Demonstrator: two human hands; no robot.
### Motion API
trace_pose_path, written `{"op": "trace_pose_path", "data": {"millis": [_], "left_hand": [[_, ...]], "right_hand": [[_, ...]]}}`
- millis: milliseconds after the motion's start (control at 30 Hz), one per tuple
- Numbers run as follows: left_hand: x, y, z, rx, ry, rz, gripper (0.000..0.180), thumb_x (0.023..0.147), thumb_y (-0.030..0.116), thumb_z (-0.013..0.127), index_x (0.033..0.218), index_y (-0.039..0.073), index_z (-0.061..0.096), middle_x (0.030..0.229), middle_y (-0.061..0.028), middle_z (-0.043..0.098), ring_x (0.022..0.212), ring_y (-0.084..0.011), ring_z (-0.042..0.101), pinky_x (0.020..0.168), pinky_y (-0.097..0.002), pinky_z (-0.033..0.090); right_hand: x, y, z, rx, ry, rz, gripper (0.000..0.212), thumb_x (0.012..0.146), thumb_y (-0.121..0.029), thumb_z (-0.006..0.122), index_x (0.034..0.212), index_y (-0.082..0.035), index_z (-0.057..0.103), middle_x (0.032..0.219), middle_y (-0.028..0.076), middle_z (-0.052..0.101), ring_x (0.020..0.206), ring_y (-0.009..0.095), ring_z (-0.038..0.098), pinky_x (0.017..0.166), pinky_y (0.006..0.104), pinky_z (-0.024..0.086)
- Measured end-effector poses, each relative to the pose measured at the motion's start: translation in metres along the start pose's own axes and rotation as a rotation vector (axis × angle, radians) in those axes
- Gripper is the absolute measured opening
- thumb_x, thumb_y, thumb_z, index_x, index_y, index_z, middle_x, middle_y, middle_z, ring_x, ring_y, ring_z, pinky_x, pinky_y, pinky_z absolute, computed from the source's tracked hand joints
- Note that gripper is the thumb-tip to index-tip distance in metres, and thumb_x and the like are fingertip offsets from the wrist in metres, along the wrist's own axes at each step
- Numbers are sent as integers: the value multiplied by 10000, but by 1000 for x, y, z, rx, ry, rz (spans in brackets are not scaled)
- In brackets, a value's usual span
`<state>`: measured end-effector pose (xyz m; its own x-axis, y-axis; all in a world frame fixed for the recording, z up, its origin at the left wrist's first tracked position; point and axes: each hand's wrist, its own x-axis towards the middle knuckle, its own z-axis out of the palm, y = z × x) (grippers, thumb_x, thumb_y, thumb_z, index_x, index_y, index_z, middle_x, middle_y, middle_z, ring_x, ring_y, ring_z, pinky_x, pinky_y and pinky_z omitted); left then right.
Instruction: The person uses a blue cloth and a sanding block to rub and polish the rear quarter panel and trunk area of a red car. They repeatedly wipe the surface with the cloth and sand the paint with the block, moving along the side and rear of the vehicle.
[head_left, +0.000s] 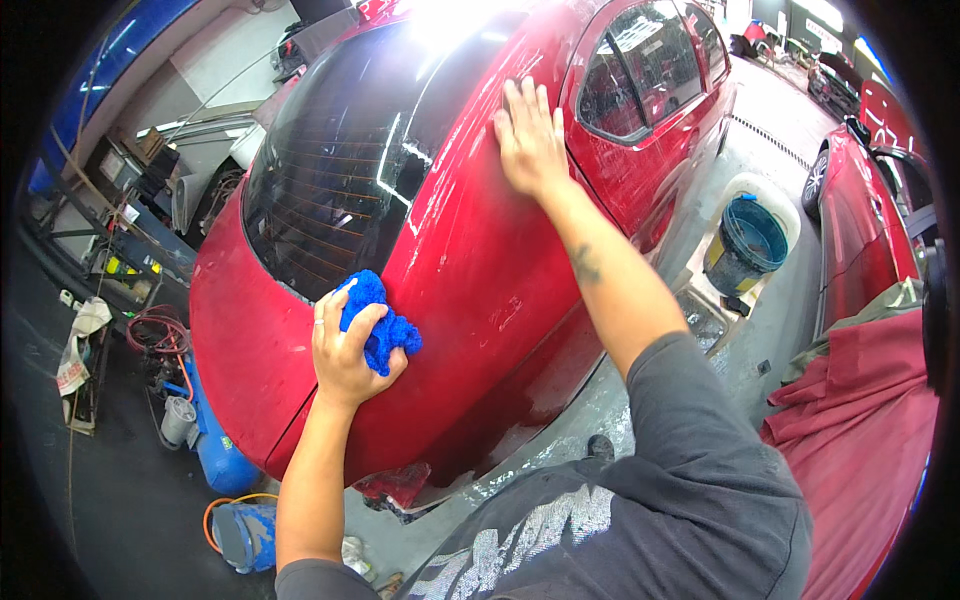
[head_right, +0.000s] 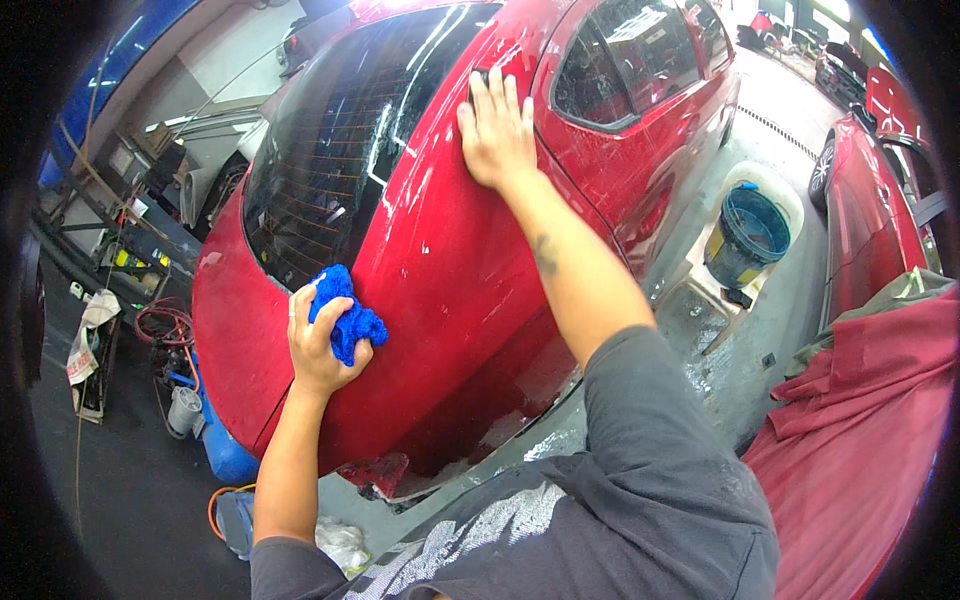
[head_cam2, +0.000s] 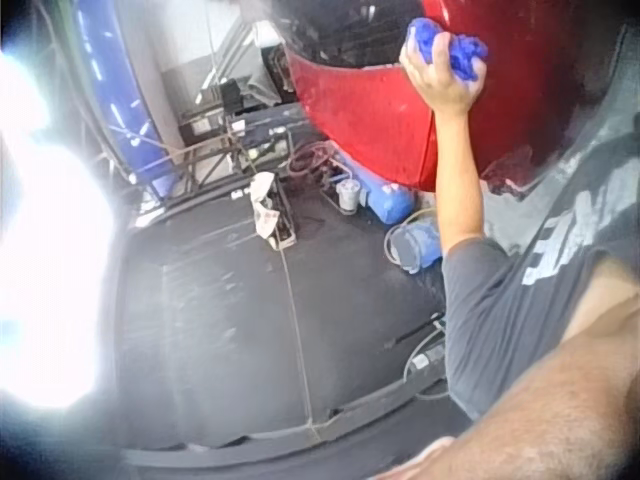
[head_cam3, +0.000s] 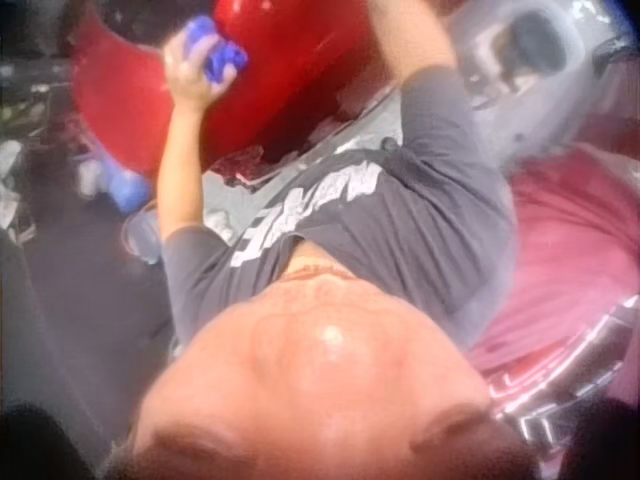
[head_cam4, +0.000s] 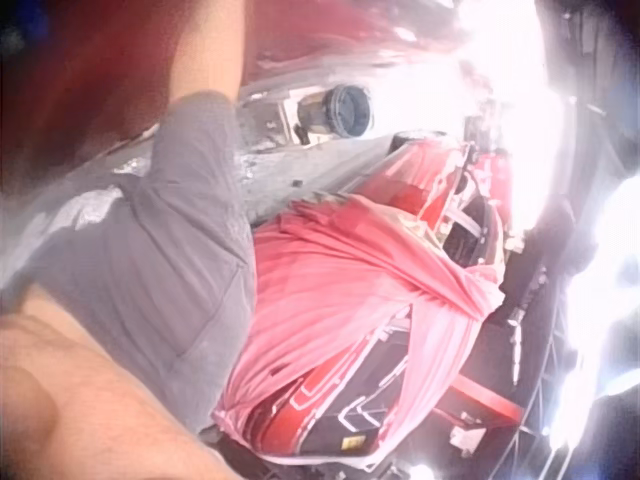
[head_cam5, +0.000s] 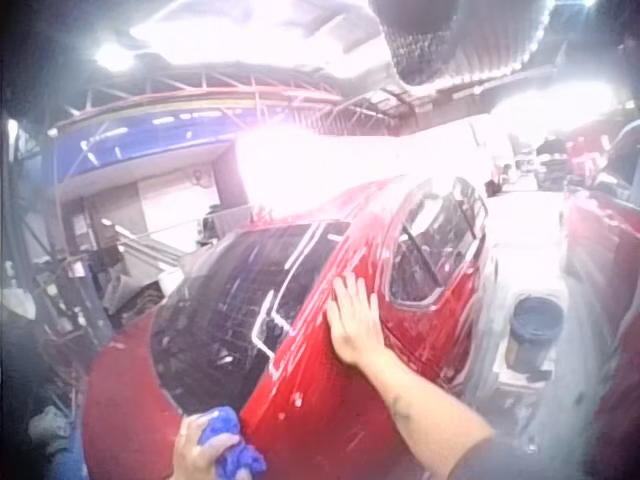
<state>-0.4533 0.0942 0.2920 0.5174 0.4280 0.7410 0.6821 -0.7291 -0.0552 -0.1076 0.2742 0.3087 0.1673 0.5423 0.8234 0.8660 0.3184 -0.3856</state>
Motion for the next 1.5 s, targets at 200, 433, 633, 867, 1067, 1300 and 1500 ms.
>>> {"op": "trace_pose_path", "data": {"millis": [200, 433, 633, 867, 1067, 1300, 1500], "left_hand": [[-8, -3, -2, 32, -9, -12, 568, 650, 224, 814, 1197, 138, 688, 1308, -270, 613, 1182, -509, 623, 1014, -596, 535], [-1, 0, -1, 45, -20, 5, 558, 637, 235, 813, 1174, 134, 699, 1298, -281, 617, 1187, -512, 625, 1024, -596, 537], [-13, -3, -6, 65, -37, -27, 570, 628, 225, 813, 1180, 139, 698, 1291, -277, 620, 1187, -510, 628, 1020, -596, 541], [-13, -3, -6, 53, -20, -33, 562, 672, 321, 832, 1195, 160, 705, 1286, -269, 624, 1161, -520, 623, 1006, -614, 532], [-10, -5, -1, 49, -27, -27, 569, 669, 320, 838, 1200, 165, 708, 1279, -270, 618, 1156, -521, 624, 995, -607, 540], [-12, -4, -10, 71, -28, -45, 548, 656, 288, 842, 1176, 166, 719, 1298, -266, 620, 1176, -517, 629, 994, -602, 546], [-7, -2, -1, 13, 17, -19, 525, 690, 248, 839, 1194, 163, 721, 1357, -256, 621, 1204, -503, 629, 1016, -579, 543]], "right_hand": [[-192, -102, -33, 157, -311, -133, 760, 1055, -344, 607, 1690, -8, 358, 1755, 325, 282, 1637, 535, 246, 1312, 680, 188], [-24, -6, -4, -5, -27, -87, 623, 1118, -326, 510, 1681, -83, 402, 1763, 263, 325, 1635, 473, 296, 1302, 687, 228], [-110, -94, -25, -169, -209, -214, 657, 1091, -348, 533, 1649, -20, 425, 1714, 335, 360, 1622, 514, 299, 1289, 684, 255], [-67, -48, -16, -291, -119, -230, 606, 1101, -365, 540, 1645, -106, 477, 1752, 233, 370, 1643, 447, 300, 1276, 714, 261], [-38, -30, 7, -91, -40, -125, 632, 1142, -352, 464, 1664, 1, 408, 1762, 305, 302, 1629, 531, 268, 1293, 681, 241], [-137, -86, -28, -50, -290, -407, 744, 1043, -438, 613, 1665, -75, 428, 1761, 239, 348, 1659, 429, 274, 1276, 721, 234], [-11, 6, 12, 33, 0, -63, 594, 1179, -347, 429, 1711, -92, 364, 1789, 236, 297, 1647, 467, 280, 1289, 682, 253]]}}
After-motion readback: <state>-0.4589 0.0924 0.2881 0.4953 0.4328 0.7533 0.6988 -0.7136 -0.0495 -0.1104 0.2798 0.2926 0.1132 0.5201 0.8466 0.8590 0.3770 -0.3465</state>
